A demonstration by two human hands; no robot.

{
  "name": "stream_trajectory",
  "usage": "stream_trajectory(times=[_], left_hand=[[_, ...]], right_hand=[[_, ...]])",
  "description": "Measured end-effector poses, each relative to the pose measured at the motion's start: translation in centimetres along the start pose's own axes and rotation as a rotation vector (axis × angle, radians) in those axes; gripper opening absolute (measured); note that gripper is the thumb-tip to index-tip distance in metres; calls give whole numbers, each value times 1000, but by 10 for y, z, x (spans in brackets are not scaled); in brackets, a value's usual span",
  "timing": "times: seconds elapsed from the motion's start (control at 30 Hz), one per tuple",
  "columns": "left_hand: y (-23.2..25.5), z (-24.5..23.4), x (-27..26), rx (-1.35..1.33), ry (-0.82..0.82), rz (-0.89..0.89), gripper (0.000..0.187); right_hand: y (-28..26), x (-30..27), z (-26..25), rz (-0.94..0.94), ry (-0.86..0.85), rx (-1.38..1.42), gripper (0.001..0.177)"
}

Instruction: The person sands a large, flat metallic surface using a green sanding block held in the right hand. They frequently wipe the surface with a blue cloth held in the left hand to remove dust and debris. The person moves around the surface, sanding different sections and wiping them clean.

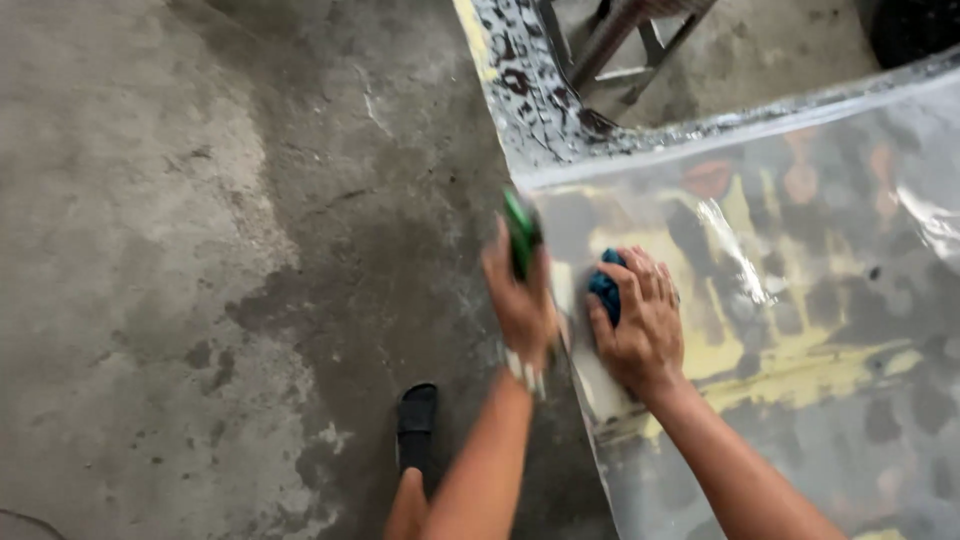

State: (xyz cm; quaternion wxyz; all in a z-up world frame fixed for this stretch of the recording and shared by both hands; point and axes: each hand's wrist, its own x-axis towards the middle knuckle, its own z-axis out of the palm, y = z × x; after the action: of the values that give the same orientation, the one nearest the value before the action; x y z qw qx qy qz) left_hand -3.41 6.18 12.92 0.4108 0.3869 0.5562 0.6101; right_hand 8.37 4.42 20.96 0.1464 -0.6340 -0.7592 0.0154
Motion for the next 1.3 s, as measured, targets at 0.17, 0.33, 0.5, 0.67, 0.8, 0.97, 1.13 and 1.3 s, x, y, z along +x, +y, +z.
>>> stream_trajectory(times=[0.17, 0.33, 0.5, 0.67, 0.8, 0.97, 1.13, 1.3], left_hand=[[15, -25, -75, 63, -9, 206, 58], [12, -19, -68, 46, -42, 80, 56], [21, -14, -26, -35, -26, 28, 62], [21, -36, -126, -70, -191, -178, 71], [38, -37, -117, -84, -184, -261, 75], [22, -11, -37, 65, -45, 66, 66], [3, 6, 30, 61, -32, -34, 58], [15, -20, -64, -16, -139, -116, 56]], right_hand=[[-3, -9, -2, 14, 9, 10, 42], [6, -3, 2, -16, 11, 6, 42], [1, -8, -1, -6, 6, 8, 42], [3, 0, 0, -13, 43, 4, 42], [-1, -4, -4, 9, 23, 18, 41], [2, -2, 0, 5, 27, 8, 43], [-2, -1, -7, 11, 7, -2, 43], [0, 0, -4, 2, 35, 10, 44]])
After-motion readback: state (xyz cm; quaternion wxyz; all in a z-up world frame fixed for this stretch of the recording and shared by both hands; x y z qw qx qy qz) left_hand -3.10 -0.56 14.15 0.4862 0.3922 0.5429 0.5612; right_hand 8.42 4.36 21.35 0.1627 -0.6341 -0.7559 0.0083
